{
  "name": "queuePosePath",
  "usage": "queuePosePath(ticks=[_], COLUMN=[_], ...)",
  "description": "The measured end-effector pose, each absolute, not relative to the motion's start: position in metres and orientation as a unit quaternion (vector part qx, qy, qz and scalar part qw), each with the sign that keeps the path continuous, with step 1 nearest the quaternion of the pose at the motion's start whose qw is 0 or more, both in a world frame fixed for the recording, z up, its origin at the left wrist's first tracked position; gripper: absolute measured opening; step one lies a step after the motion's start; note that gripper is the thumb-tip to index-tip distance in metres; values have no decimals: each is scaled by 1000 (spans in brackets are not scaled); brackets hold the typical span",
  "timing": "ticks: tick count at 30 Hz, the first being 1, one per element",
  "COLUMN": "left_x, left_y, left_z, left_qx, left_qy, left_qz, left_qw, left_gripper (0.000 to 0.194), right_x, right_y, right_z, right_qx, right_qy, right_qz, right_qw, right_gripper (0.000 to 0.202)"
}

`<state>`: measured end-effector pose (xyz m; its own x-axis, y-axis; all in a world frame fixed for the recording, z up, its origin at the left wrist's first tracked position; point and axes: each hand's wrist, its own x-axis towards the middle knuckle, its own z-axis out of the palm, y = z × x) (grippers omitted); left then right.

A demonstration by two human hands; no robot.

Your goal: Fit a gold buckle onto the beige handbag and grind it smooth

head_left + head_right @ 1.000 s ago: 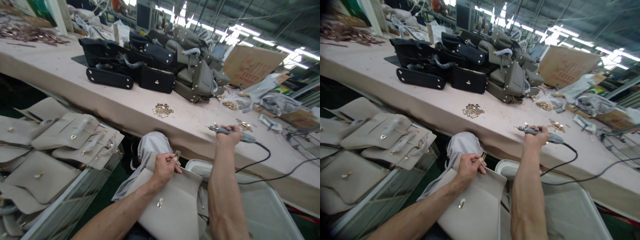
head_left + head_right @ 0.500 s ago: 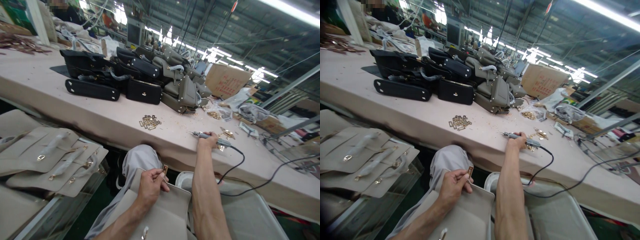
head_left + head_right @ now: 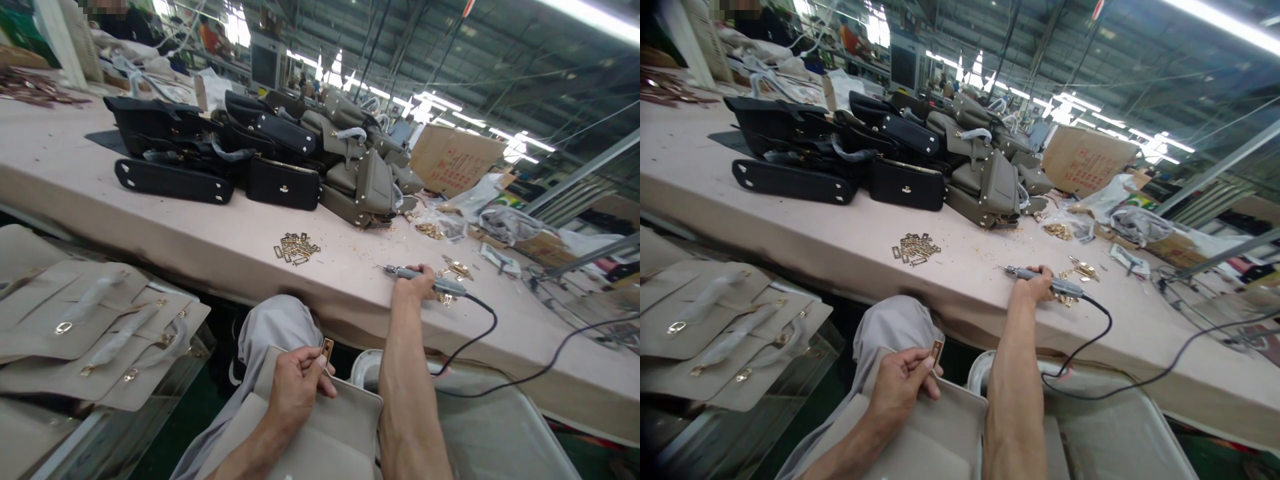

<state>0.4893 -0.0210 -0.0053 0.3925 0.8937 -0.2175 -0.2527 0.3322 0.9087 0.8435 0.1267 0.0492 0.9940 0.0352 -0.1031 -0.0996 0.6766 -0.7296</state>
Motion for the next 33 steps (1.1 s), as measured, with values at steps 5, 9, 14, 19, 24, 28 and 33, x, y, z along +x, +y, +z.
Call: queuePosePath(ticks=[5,9,14,19,24,28,33], left_x=[490,491,494,495,494,493,492], left_y=[-20,-19,-18,-18,-19,-19,-19], left_z=[-4,-1,2,2,1,3,2], left_qx=[407,411,412,408,406,417,412], left_qy=[384,386,392,391,391,385,389], left_qz=[404,402,395,396,397,398,399], left_qw=[723,721,722,723,724,721,721], left_gripper=[37,38,38,38,38,37,39], right_x=[844,841,841,843,843,843,841], right_y=[126,125,128,131,132,132,128], right_z=[51,54,53,49,47,47,48], right_qx=[-368,-354,-357,-368,-375,-375,-378], right_qy=[61,45,34,22,11,13,13], right_qz=[-18,-30,-17,-3,4,4,-4], right_qw=[928,934,933,930,927,927,926], right_gripper=[29,33,31,27,29,31,30])
